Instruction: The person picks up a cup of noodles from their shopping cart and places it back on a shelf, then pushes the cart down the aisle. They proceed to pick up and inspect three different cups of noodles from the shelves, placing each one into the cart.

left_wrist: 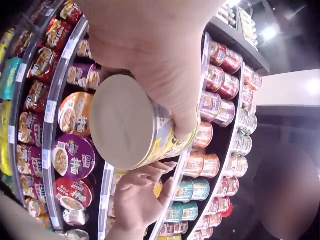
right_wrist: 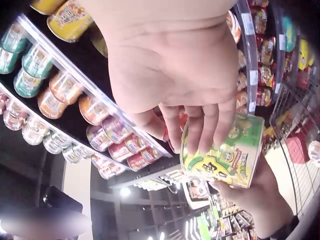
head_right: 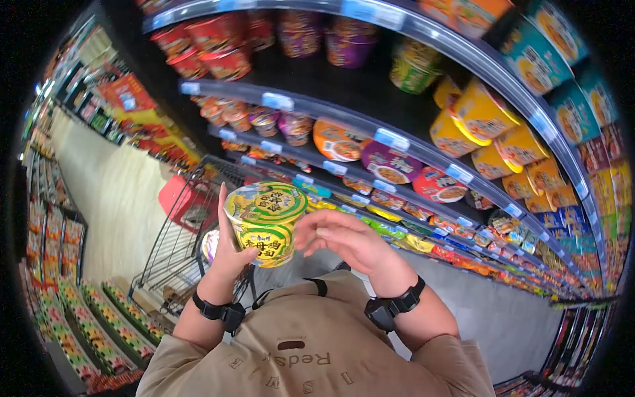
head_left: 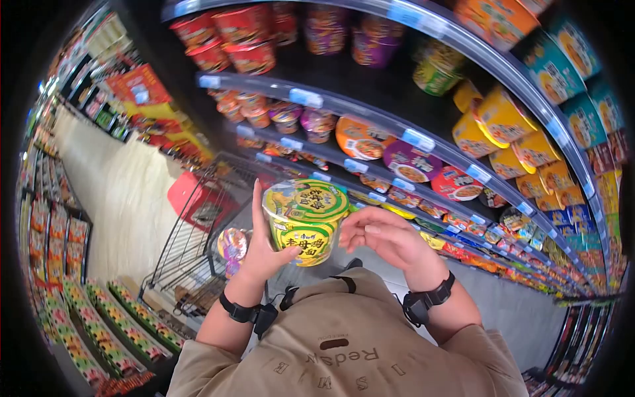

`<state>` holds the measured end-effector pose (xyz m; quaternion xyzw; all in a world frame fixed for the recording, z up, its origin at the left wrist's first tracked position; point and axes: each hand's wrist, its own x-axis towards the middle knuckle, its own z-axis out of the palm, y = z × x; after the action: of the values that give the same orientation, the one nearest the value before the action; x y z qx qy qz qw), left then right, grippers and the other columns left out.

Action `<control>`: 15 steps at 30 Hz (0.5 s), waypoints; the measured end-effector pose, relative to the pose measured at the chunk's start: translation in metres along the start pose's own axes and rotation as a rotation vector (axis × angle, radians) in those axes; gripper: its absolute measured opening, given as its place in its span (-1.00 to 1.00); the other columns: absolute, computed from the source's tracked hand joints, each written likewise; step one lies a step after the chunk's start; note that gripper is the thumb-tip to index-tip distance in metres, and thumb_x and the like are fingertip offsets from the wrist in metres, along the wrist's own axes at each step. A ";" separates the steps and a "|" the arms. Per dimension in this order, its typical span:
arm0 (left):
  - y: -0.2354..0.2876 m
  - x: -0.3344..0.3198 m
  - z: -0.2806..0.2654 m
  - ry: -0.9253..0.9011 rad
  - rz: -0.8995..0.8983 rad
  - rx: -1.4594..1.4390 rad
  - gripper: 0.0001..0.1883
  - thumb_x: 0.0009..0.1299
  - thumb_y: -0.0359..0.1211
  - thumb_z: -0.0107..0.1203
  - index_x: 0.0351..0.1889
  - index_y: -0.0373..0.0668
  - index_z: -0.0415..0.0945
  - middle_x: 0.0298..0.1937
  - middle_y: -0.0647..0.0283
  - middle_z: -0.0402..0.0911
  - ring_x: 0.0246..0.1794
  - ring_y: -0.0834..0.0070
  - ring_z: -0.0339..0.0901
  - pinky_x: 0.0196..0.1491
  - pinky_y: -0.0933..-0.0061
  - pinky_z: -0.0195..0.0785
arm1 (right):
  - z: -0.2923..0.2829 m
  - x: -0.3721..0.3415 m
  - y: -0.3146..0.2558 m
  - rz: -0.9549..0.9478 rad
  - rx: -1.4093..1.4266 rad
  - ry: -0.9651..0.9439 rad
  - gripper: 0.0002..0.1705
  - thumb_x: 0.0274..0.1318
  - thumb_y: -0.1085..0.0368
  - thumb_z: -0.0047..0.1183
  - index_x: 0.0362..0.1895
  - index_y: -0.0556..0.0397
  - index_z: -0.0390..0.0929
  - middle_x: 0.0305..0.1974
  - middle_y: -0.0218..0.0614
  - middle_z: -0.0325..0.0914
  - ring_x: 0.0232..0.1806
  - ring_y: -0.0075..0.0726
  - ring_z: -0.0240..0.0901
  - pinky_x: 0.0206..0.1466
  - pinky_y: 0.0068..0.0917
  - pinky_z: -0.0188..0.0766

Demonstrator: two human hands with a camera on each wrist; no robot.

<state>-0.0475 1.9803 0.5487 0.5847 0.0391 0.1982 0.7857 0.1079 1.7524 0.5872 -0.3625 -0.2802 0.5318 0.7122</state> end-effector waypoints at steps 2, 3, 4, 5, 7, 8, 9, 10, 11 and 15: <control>-0.007 0.023 0.027 -0.038 -0.005 0.012 0.51 0.12 -0.20 0.57 0.70 -0.03 -0.61 0.59 -0.03 0.14 0.56 0.12 0.25 0.53 0.11 0.19 | -0.023 -0.021 -0.016 -0.020 -0.024 0.101 -0.55 0.48 0.20 -0.01 0.30 0.20 0.48 0.15 -0.11 0.59 0.22 -0.16 0.54 0.24 -0.23 0.47; -0.010 0.034 0.039 -0.052 -0.003 0.025 0.51 0.12 -0.19 0.57 0.70 -0.03 -0.61 0.60 -0.03 0.13 0.56 0.12 0.24 0.53 0.10 0.19 | -0.034 -0.030 -0.024 -0.024 -0.047 0.182 -0.56 0.46 0.23 0.01 0.29 0.21 0.48 0.19 -0.08 0.58 0.25 -0.10 0.54 0.26 -0.20 0.47; -0.012 0.044 0.051 -0.074 0.000 0.041 0.52 0.12 -0.17 0.58 0.70 -0.03 -0.62 0.60 -0.06 0.11 0.57 0.10 0.23 0.53 0.07 0.20 | -0.045 -0.038 -0.029 -0.038 -0.046 0.195 -0.56 0.46 0.23 0.01 0.29 0.21 0.48 0.19 -0.08 0.58 0.25 -0.10 0.54 0.26 -0.20 0.47; -0.014 0.055 0.062 -0.093 -0.002 0.041 0.52 0.12 -0.17 0.58 0.70 -0.03 -0.62 0.60 -0.06 0.11 0.57 0.10 0.23 0.53 0.07 0.20 | -0.055 -0.046 -0.035 -0.044 -0.075 0.238 -0.53 0.47 0.22 0.02 0.33 0.16 0.46 0.25 -0.15 0.54 0.30 -0.15 0.49 0.30 -0.21 0.43; -0.021 0.075 0.084 -0.129 0.035 0.071 0.54 0.10 -0.15 0.59 0.69 -0.04 -0.63 0.60 -0.09 0.09 0.58 0.09 0.22 0.53 0.06 0.19 | -0.071 -0.060 -0.050 -0.063 -0.106 0.297 -0.51 0.48 0.20 0.02 0.38 0.12 0.43 0.30 -0.23 0.50 0.36 -0.20 0.44 0.34 -0.22 0.40; -0.025 0.085 0.094 -0.146 0.047 0.091 0.57 0.08 -0.14 0.60 0.69 -0.05 -0.64 0.60 -0.11 0.08 0.59 0.08 0.20 0.54 0.05 0.18 | -0.076 -0.066 -0.058 -0.069 -0.137 0.322 -0.46 0.47 0.21 0.03 0.44 0.09 0.36 0.37 -0.23 0.44 0.42 -0.19 0.38 0.39 -0.21 0.35; -0.030 0.094 0.102 -0.167 0.047 0.085 0.57 0.08 -0.14 0.60 0.69 -0.05 -0.64 0.60 -0.11 0.08 0.59 0.08 0.20 0.54 0.05 0.18 | -0.082 -0.072 -0.065 -0.075 -0.170 0.348 -0.40 0.46 0.23 0.04 0.50 0.06 0.29 0.44 -0.24 0.38 0.48 -0.18 0.32 0.44 -0.20 0.31; -0.037 0.102 0.111 -0.187 0.073 0.107 0.57 0.08 -0.14 0.61 0.69 -0.05 -0.65 0.60 -0.11 0.08 0.59 0.08 0.19 0.54 0.05 0.18 | -0.089 -0.078 -0.071 -0.088 -0.175 0.365 -0.40 0.46 0.23 0.04 0.50 0.06 0.29 0.44 -0.24 0.38 0.48 -0.18 0.32 0.44 -0.20 0.31; -0.043 0.109 0.120 -0.206 0.100 0.128 0.57 0.08 -0.14 0.61 0.69 -0.05 -0.65 0.60 -0.11 0.08 0.60 0.08 0.18 0.54 0.04 0.17 | -0.096 -0.083 -0.076 -0.100 -0.161 0.332 -0.33 0.46 0.23 0.05 0.56 0.04 0.19 0.49 -0.23 0.31 0.53 -0.17 0.24 0.49 -0.19 0.25; -0.048 0.132 0.158 -0.271 0.095 0.068 0.53 0.12 -0.16 0.59 0.70 -0.04 -0.61 0.63 -0.07 0.03 0.62 0.08 0.15 0.57 -0.02 0.12 | -0.122 -0.099 -0.093 -0.113 -0.171 0.274 -0.09 0.41 0.21 0.13 0.69 -0.04 -0.05 0.61 -0.23 0.12 0.65 -0.13 0.03 0.60 -0.17 0.08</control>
<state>0.1325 1.8731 0.5757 0.6336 -0.0882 0.1529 0.7532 0.2276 1.6151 0.5911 -0.4745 -0.2445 0.4109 0.7391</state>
